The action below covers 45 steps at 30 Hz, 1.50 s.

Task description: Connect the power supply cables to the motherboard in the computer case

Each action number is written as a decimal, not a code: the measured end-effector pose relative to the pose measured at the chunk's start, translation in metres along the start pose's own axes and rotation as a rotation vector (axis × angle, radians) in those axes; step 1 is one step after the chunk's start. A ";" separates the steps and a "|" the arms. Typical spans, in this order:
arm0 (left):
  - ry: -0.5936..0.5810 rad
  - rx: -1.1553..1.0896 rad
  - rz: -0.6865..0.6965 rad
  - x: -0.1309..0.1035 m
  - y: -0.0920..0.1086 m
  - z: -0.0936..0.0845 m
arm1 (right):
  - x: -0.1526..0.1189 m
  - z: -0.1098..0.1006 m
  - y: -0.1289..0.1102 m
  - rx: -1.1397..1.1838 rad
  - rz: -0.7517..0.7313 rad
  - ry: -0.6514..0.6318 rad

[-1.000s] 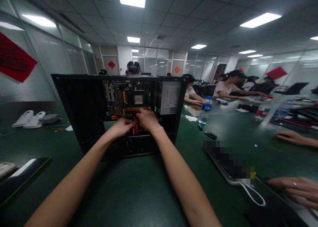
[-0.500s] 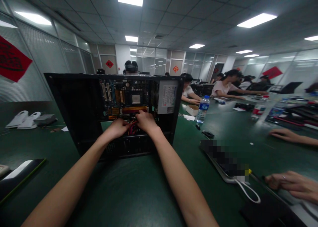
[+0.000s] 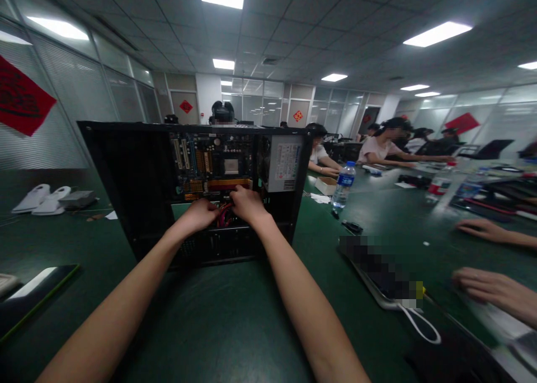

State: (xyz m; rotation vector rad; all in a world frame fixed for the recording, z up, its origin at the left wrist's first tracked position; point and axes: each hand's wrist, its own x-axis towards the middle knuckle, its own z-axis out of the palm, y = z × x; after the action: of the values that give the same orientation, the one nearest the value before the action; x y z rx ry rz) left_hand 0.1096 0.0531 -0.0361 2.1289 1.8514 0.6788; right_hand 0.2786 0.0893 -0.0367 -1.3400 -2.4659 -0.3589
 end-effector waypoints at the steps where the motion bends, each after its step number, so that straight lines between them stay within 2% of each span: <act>1: -0.001 0.001 -0.003 -0.001 0.001 0.000 | 0.000 0.000 0.000 0.001 0.004 -0.006; 14: 0.037 0.049 -0.009 0.002 -0.002 -0.002 | 0.002 0.003 0.002 0.031 -0.001 0.026; 23: 0.030 0.051 -0.023 0.001 0.000 -0.003 | 0.008 0.009 0.003 0.172 -0.012 0.034; 32: 0.000 0.003 -0.084 0.011 -0.005 -0.002 | 0.005 0.008 0.001 0.114 -0.014 0.058; 38: 0.011 -0.036 -0.024 0.015 -0.008 0.001 | 0.007 0.009 0.001 0.145 -0.003 0.025; 45: 0.037 0.045 0.012 0.022 -0.006 0.003 | 0.006 0.007 0.000 0.141 -0.006 0.019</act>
State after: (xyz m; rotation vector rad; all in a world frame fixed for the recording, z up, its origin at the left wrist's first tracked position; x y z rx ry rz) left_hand 0.1079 0.0760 -0.0377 2.1709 1.8921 0.6896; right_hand 0.2741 0.0962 -0.0409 -1.2667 -2.4301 -0.1941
